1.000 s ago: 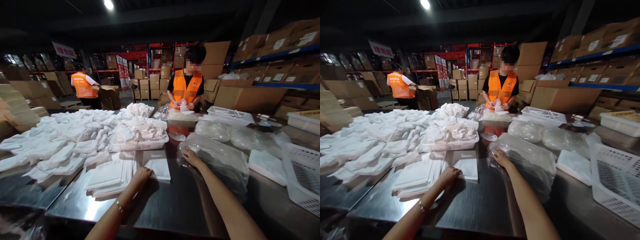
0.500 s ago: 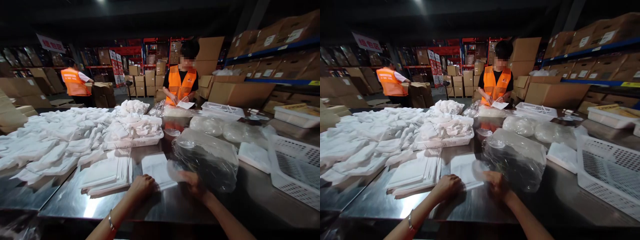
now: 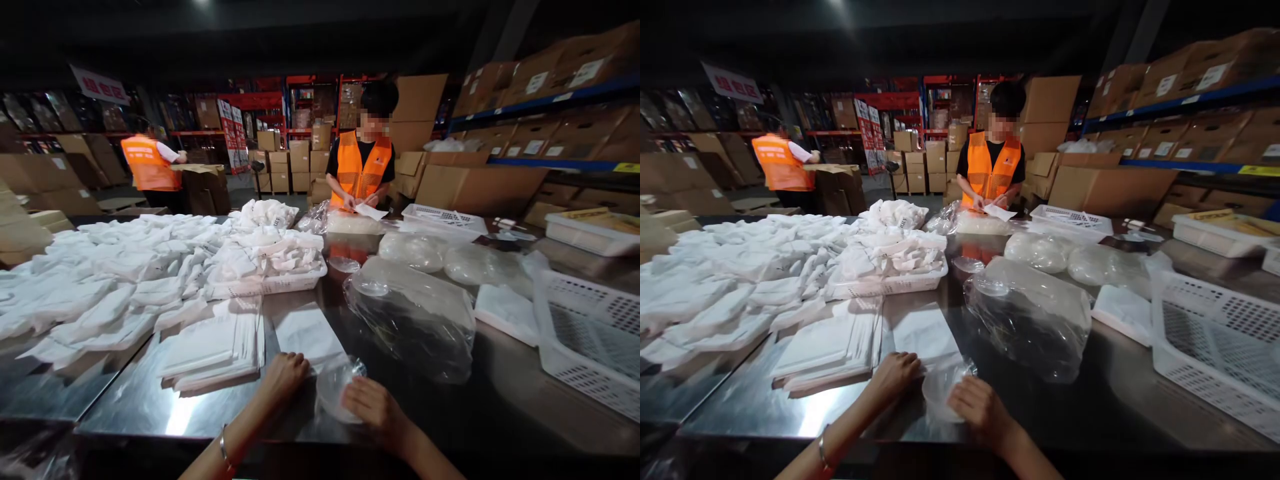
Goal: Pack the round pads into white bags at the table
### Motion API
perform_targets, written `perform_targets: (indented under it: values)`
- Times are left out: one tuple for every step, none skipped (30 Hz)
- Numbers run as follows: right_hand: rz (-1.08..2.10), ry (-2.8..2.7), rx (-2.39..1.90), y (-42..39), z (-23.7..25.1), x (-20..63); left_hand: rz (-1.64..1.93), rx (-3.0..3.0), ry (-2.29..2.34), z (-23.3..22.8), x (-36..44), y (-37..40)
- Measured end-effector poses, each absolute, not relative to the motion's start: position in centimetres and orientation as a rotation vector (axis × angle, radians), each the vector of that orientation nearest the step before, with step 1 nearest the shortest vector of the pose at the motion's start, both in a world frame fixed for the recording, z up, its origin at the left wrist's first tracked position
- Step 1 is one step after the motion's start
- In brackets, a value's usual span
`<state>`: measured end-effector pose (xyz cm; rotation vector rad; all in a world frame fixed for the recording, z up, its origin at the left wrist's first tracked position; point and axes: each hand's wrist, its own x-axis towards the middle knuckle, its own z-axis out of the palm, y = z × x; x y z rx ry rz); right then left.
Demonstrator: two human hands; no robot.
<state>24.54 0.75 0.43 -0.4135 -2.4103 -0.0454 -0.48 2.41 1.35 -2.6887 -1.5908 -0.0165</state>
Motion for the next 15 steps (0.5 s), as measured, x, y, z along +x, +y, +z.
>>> perform_targets:
  values:
    - [0.065, -2.422, -0.357, 0.5, 0.6, 24.3, -0.052, -2.672, -1.588, 1.3, -0.5, 2.3]
    - [0.171, -2.436, -0.297, 0.3, 0.8, 24.0, -0.092, -2.655, -1.584, 1.2, -0.6, 2.2]
    - [0.272, -2.447, -0.239, 0.2, 1.0, 23.7, -0.135, -2.638, -1.579, 1.2, -0.7, 2.0]
    - [0.372, -2.456, -0.191, 0.1, 1.3, 23.3, -0.179, -2.623, -1.574, 1.2, -0.8, 1.8]
    - [0.475, -2.462, -0.16, 0.1, 1.5, 23.0, -0.223, -2.61, -1.57, 1.2, -0.9, 1.6]
    - [0.575, -2.454, -0.15, 0.2, 1.7, 22.7, -0.267, -2.597, -1.568, 1.2, -1.1, 1.4]
    - [0.656, -2.43, -0.152, 0.4, 2.0, 22.4, -0.31, -2.587, -1.565, 1.1, -1.2, 1.3]
    - [0.709, -2.405, -0.15, 0.7, 2.1, 22.1, -0.345, -2.578, -1.561, 1.0, -1.4, 1.1]
    - [0.732, -2.386, -0.149, 1.2, 2.1, 21.9, -0.391, -2.566, -1.561, 0.7, -1.5, 1.0]
    - [0.729, -2.374, -0.146, 1.7, 2.1, 21.7, -0.456, -2.558, -1.564, 0.4, -1.7, 0.9]
    - [0.723, -2.366, -0.139, 2.2, 1.9, 21.5, -0.535, -2.557, -1.569, 0.1, -1.8, 0.8]
    - [0.672, -2.377, -0.158, 2.8, 1.7, 21.3, -0.625, -2.563, -1.586, -0.4, -1.9, 0.7]
    - [0.59, -2.401, -0.203, 3.3, 1.3, 21.0, -0.717, -2.572, -1.617, -0.9, -2.0, 0.6]
    - [0.483, -2.428, -0.277, 3.7, 0.9, 20.7, -0.805, -2.581, -1.661, -1.4, -2.0, 0.5]
    - [0.349, -2.448, -0.388, 4.1, 0.4, 20.3, -0.883, -2.588, -1.706, -1.9, -1.9, 0.4]
